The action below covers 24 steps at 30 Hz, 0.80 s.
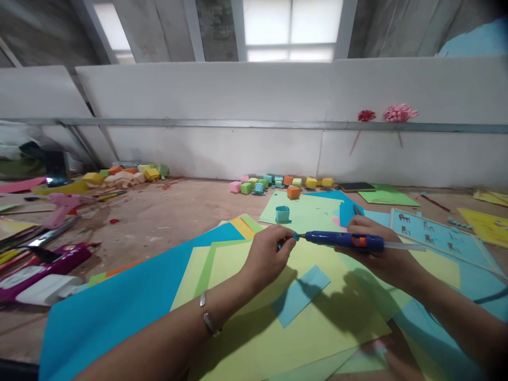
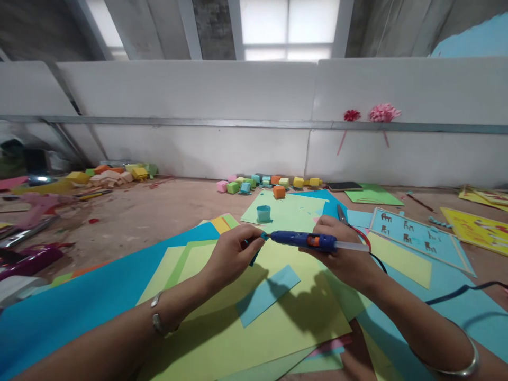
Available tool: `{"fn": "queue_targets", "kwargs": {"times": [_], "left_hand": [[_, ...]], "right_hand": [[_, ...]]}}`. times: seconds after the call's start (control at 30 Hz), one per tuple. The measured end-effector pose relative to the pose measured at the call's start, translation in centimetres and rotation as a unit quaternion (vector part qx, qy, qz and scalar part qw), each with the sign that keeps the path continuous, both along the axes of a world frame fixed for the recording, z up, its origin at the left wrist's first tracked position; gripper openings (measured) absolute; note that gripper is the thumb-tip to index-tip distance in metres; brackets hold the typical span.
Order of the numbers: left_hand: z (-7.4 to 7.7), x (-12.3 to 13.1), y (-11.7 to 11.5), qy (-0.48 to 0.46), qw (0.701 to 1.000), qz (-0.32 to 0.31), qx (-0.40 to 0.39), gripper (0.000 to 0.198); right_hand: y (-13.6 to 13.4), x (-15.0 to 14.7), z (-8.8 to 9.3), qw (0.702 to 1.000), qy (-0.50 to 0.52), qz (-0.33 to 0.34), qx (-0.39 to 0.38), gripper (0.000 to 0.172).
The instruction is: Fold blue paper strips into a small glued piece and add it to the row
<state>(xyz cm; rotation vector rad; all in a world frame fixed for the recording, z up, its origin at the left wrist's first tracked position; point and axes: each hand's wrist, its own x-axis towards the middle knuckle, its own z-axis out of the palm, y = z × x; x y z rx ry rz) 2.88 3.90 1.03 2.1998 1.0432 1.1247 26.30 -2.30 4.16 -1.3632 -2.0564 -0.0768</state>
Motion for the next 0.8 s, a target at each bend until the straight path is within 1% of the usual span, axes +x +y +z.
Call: {"fn": "queue_targets", "kwargs": {"times": [0.13, 0.27, 0.47, 0.63, 0.8], "left_hand": [[0.07, -0.1, 0.16, -0.004, 1.0, 0.007, -0.002, 0.014], [0.14, -0.06, 0.1, 0.002, 1.0, 0.007, -0.005, 0.014], [0.21, 0.0, -0.01, 0.022, 1.0, 0.002, 0.01, 0.013], [0.2, -0.09, 0.03, 0.019, 1.0, -0.001, 0.009, 0.013], [0.09, -0.07, 0.04, 0.025, 1.0, -0.009, 0.016, 0.012]], "right_hand": [[-0.01, 0.32, 0.27, 1.0, -0.004, 0.005, 0.008, 0.043], [-0.19, 0.17, 0.47, 1.0, 0.013, -0.004, 0.002, 0.041], [-0.24, -0.13, 0.26, 1.0, 0.002, 0.009, -0.008, 0.041], [-0.31, 0.02, 0.3, 1.0, -0.003, -0.009, -0.006, 0.039], [-0.37, -0.27, 0.25, 1.0, -0.013, 0.002, -0.012, 0.041]]}}
